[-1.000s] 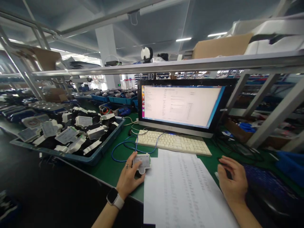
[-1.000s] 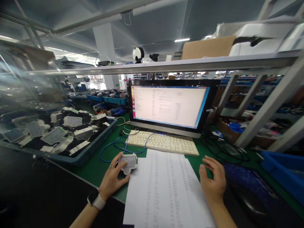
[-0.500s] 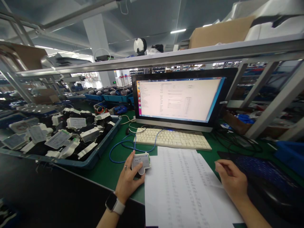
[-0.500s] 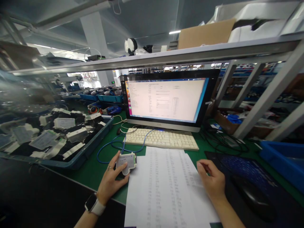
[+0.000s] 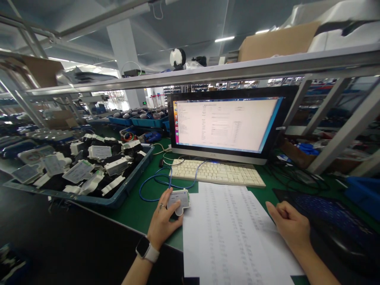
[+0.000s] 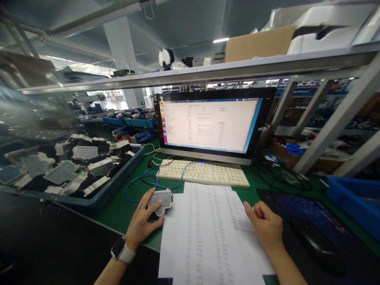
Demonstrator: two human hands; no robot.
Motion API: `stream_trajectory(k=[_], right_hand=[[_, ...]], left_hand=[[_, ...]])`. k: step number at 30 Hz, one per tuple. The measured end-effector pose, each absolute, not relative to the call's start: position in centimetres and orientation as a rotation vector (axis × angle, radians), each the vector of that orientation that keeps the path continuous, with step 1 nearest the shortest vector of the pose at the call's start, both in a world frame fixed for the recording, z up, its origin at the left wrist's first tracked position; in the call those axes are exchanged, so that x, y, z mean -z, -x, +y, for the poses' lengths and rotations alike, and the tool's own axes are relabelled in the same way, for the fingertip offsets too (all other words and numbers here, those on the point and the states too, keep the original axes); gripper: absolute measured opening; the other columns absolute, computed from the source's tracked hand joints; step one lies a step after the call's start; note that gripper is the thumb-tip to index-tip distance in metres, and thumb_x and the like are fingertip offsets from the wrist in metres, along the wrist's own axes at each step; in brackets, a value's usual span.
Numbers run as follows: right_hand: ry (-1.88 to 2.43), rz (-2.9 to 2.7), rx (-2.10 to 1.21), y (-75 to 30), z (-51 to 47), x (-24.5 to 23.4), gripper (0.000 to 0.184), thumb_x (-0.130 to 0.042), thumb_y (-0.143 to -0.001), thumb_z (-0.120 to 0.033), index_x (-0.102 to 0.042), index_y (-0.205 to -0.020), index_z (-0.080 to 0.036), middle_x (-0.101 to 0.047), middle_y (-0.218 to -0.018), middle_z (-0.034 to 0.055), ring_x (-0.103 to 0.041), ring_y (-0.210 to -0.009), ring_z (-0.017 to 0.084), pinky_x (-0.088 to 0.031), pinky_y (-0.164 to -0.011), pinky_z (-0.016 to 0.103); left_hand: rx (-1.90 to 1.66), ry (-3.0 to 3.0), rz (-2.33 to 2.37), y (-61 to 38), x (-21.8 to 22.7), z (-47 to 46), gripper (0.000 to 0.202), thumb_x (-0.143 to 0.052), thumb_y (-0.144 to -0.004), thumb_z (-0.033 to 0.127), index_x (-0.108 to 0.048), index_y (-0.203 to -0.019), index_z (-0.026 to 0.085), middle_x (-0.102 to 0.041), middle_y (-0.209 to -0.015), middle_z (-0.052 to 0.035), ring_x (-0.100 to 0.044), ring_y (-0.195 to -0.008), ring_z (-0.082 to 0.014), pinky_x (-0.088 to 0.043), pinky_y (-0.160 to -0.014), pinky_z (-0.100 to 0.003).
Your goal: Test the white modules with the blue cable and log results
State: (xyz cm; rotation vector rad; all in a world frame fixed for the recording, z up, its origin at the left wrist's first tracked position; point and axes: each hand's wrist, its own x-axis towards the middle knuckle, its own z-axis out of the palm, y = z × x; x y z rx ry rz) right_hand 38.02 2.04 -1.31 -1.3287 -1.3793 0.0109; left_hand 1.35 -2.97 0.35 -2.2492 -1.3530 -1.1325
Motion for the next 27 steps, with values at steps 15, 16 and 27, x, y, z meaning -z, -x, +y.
stream_trajectory(k=[15, 16, 27], right_hand=[[1.407, -1.279, -0.004, -37.2, 1.8, 0.4, 0.043, -0.052, -0.076, -0.041, -0.021, -0.052, -0.023, -0.02, -0.05, -0.0067, -0.025, -0.044, 0.008, -0.025, -0.045, 0.025], [1.401, -1.281, -0.003, -37.2, 1.9, 0.5, 0.043, -0.052, -0.076, -0.041, -0.021, -0.052, -0.024, -0.02, -0.05, -0.0067, -0.025, -0.044, 0.008, -0.025, -0.045, 0.026], [1.393, -1.302, 0.021, -37.4, 2.1, 0.9, 0.043, -0.052, -0.077, -0.041, -0.02, -0.053, -0.024, -0.02, -0.051, -0.0065, -0.025, -0.045, 0.009, -0.025, -0.046, 0.026]], left_hand=[[1.129, 2.254, -1.367, -1.3, 0.0, -2.8, 0.028, -0.06, -0.076, 0.015, -0.058, -0.104, 0.016, -0.035, -0.14, -0.0185, -0.032, -0.132, -0.0324, -0.043, -0.1, -0.05], [1.129, 2.257, -1.371, -1.2, 0.1, -2.8, 0.028, -0.06, -0.076, 0.015, -0.058, -0.104, 0.016, -0.035, -0.14, -0.0181, -0.031, -0.132, -0.0321, -0.043, -0.1, -0.05], [1.155, 2.268, -1.361, -1.2, 0.0, -2.8, 0.03, -0.061, -0.075, 0.013, -0.057, -0.104, 0.017, -0.036, -0.139, -0.0177, -0.031, -0.132, -0.0322, -0.043, -0.1, -0.05]])
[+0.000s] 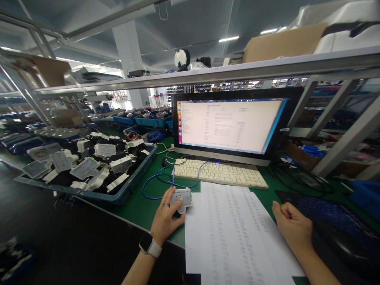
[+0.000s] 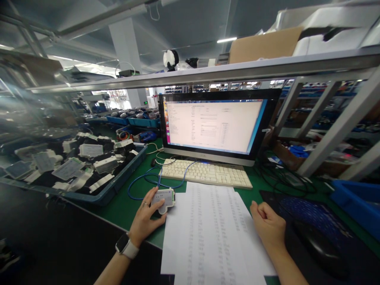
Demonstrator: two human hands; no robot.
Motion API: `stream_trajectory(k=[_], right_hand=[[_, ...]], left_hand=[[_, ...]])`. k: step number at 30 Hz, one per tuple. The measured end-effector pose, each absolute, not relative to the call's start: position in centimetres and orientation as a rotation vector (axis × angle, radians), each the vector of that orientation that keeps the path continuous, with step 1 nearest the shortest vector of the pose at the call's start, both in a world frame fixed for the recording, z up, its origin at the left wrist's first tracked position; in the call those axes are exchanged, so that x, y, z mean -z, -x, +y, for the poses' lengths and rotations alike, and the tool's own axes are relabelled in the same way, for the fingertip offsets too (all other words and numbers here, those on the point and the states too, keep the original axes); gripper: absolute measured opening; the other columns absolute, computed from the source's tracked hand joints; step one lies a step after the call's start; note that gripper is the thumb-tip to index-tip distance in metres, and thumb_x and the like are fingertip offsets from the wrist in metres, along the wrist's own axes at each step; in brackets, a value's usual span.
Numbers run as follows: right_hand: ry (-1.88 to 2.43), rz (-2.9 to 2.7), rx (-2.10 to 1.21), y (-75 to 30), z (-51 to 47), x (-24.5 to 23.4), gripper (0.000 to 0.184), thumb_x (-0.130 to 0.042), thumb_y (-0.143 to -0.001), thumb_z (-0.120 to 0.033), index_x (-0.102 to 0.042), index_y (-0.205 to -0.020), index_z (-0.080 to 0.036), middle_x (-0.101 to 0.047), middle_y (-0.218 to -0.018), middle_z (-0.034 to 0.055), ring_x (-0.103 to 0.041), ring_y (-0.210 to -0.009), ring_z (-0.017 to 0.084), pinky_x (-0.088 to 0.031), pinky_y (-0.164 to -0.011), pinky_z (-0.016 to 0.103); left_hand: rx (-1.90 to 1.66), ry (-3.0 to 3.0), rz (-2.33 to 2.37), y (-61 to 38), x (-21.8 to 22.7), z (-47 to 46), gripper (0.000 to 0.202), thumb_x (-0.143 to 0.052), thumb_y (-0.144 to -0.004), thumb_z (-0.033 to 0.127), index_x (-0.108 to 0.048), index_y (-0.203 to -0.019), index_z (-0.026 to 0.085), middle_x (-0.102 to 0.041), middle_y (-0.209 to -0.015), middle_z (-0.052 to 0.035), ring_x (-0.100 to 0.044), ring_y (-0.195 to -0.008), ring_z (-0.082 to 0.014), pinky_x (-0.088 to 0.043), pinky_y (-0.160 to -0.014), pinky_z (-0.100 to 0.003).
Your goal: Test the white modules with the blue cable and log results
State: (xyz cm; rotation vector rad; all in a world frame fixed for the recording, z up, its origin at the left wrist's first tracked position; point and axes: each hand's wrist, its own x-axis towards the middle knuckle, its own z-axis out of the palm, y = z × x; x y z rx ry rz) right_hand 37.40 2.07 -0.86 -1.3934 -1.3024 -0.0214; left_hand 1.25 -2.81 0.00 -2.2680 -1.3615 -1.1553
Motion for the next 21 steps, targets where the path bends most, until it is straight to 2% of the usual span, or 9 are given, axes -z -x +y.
stream_trajectory(k=[21], right_hand=[[1.41, -1.312, 0.021, -37.59, 1.87, 0.85, 0.042, -0.053, -0.075, -0.04, -0.022, -0.052, -0.023, -0.021, -0.05, -0.0066, -0.025, -0.044, 0.008, -0.025, -0.046, 0.026]], left_hand=[[1.163, 2.27, -1.386, -1.28, 0.12, -2.85, 0.03, -0.062, -0.074, 0.014, -0.057, -0.104, 0.018, -0.036, -0.14, -0.017, -0.032, -0.132, -0.032, -0.042, -0.1, -0.05]])
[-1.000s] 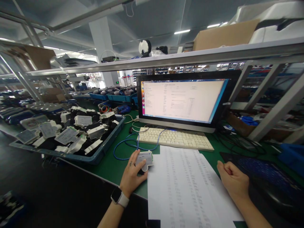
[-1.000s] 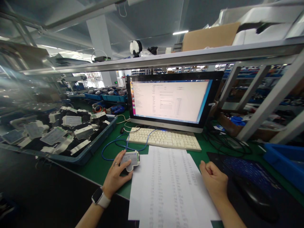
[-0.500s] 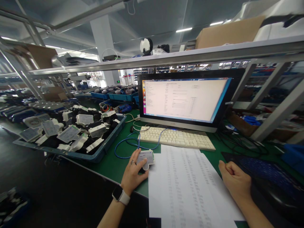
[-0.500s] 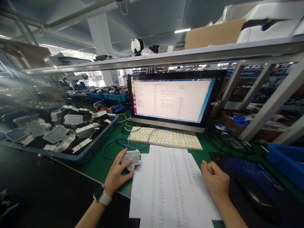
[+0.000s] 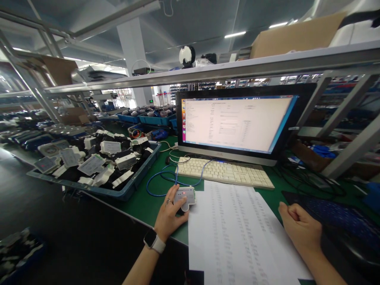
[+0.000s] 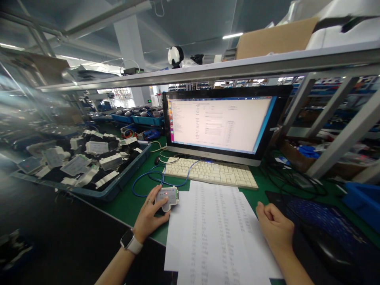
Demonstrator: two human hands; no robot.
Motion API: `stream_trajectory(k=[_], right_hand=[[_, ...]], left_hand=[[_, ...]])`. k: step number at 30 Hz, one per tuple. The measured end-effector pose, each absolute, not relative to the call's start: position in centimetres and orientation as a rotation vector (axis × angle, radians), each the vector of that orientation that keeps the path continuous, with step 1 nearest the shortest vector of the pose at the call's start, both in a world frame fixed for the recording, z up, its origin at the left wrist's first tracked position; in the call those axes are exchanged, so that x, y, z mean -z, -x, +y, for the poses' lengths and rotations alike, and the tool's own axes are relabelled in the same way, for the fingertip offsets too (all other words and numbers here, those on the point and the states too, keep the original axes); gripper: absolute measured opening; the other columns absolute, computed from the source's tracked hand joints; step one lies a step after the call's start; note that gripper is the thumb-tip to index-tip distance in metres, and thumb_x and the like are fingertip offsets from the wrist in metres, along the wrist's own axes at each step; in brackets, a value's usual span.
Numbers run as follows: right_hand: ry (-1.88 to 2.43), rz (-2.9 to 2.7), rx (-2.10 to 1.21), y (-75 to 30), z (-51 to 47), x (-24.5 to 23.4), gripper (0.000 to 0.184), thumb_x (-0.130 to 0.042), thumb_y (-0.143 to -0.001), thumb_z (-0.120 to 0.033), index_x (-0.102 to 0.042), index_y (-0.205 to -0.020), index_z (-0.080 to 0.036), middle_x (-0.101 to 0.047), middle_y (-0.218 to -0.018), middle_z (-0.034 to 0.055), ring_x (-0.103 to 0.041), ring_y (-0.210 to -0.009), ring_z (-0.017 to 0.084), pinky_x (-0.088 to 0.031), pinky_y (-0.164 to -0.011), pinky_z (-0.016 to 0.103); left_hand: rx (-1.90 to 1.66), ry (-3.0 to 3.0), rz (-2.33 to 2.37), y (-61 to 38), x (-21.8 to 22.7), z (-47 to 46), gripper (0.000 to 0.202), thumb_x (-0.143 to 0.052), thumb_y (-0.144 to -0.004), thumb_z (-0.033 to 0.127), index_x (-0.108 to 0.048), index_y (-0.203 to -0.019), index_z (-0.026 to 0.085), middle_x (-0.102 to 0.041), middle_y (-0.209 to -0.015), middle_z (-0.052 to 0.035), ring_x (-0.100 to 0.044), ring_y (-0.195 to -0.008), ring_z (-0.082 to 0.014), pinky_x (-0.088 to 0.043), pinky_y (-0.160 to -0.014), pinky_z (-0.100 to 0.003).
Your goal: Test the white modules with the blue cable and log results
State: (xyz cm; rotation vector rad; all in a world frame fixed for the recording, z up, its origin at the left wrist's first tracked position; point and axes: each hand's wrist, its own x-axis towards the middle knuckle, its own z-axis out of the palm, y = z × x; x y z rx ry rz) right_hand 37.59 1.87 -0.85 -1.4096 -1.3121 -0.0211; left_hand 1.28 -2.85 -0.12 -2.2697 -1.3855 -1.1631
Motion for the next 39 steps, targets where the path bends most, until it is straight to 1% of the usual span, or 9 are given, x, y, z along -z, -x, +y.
stream_trajectory(k=[11, 23, 39], right_hand=[[1.416, -1.3, 0.043, -37.35, 2.05, 0.7, 0.041, -0.051, -0.075, -0.04, -0.022, -0.052, -0.023, -0.02, -0.049, -0.0064, -0.025, -0.044, 0.008, -0.024, -0.046, 0.026], [1.419, -1.293, 0.032, -37.61, 2.04, 1.02, 0.041, -0.052, -0.076, -0.039, -0.022, -0.052, -0.023, -0.021, -0.05, -0.0066, -0.025, -0.044, 0.008, -0.024, -0.047, 0.026], [1.398, -1.307, 0.016, -37.55, 2.05, 1.06, 0.043, -0.052, -0.078, -0.04, -0.021, -0.053, -0.023, -0.02, -0.051, -0.0068, -0.024, -0.045, 0.008, -0.025, -0.046, 0.025]], left_hand=[[1.163, 2.271, -1.376, -1.1, 0.29, -2.79, 0.029, -0.061, -0.075, 0.014, -0.057, -0.104, 0.017, -0.035, -0.141, -0.0171, -0.032, -0.131, -0.0324, -0.041, -0.102, -0.05], [1.174, 2.257, -1.345, -1.23, -0.01, -2.77, 0.029, -0.06, -0.076, 0.013, -0.057, -0.104, 0.017, -0.035, -0.139, -0.018, -0.033, -0.131, -0.033, -0.044, -0.099, -0.051], [1.149, 2.269, -1.353, -1.16, 0.09, -2.8, 0.029, -0.061, -0.076, 0.014, -0.057, -0.104, 0.017, -0.035, -0.14, -0.018, -0.033, -0.131, -0.0326, -0.042, -0.1, -0.051]])
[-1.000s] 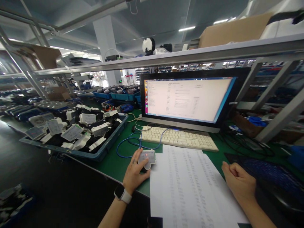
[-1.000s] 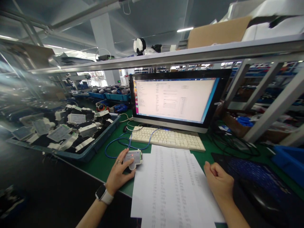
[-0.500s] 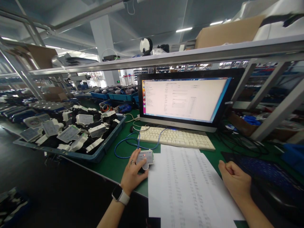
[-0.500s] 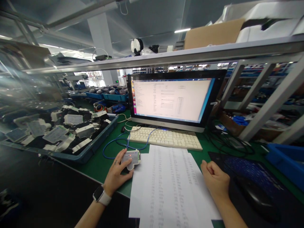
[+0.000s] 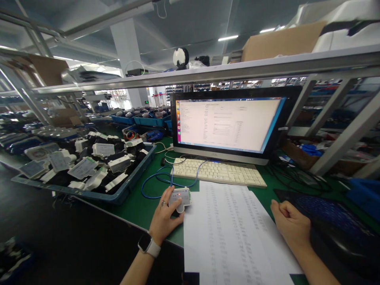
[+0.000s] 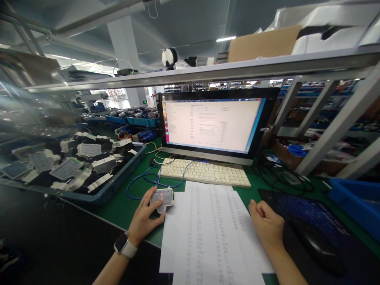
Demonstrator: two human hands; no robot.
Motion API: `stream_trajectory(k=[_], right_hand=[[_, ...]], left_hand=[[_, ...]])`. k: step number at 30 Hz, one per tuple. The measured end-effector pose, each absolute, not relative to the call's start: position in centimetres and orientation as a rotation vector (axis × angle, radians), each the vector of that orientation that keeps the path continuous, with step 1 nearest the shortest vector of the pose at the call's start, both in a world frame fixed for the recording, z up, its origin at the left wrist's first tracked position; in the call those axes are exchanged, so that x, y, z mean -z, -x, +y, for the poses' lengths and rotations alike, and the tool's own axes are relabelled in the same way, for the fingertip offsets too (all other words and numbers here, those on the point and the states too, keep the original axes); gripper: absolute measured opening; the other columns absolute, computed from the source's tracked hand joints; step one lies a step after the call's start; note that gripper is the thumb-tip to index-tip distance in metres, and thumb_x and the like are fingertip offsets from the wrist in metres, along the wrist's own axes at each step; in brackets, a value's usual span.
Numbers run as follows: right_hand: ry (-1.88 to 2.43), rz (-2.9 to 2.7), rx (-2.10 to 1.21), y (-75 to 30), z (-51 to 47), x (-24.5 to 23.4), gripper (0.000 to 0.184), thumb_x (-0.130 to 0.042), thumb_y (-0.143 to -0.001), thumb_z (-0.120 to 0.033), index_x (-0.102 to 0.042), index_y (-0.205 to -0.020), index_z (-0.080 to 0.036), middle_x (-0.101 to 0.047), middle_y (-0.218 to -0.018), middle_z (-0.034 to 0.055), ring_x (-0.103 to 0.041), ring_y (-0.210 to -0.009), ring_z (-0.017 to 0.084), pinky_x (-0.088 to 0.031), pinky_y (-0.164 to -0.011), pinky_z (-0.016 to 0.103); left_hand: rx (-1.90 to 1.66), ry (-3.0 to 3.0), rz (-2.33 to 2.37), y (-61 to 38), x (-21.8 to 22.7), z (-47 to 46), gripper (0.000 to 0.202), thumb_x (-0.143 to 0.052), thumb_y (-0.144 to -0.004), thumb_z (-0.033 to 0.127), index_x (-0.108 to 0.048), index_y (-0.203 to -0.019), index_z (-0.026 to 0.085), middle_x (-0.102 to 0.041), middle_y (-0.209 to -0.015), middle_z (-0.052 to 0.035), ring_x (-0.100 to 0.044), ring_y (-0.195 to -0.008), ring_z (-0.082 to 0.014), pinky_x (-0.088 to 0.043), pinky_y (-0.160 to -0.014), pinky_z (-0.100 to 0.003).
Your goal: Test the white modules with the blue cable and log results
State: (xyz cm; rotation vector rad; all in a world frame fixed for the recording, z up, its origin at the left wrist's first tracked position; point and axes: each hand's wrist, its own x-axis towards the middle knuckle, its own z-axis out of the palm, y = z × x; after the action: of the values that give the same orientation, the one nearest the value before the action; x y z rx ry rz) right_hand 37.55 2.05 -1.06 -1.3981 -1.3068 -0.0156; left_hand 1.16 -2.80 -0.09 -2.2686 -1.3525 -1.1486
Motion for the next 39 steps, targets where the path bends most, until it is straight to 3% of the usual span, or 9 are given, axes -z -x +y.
stream_trajectory(k=[39], right_hand=[[1.398, -1.304, 0.031, -37.35, 1.85, 0.51, 0.042, -0.052, -0.077, -0.038, -0.021, -0.052, -0.023, -0.021, -0.05, -0.0068, -0.026, -0.044, 0.008, -0.025, -0.047, 0.025]], left_hand=[[1.148, 2.257, -1.345, -1.19, -0.02, -2.92, 0.03, -0.06, -0.075, 0.013, -0.056, -0.105, 0.018, -0.036, -0.139, -0.0172, -0.033, -0.131, -0.0326, -0.044, -0.099, -0.051]])
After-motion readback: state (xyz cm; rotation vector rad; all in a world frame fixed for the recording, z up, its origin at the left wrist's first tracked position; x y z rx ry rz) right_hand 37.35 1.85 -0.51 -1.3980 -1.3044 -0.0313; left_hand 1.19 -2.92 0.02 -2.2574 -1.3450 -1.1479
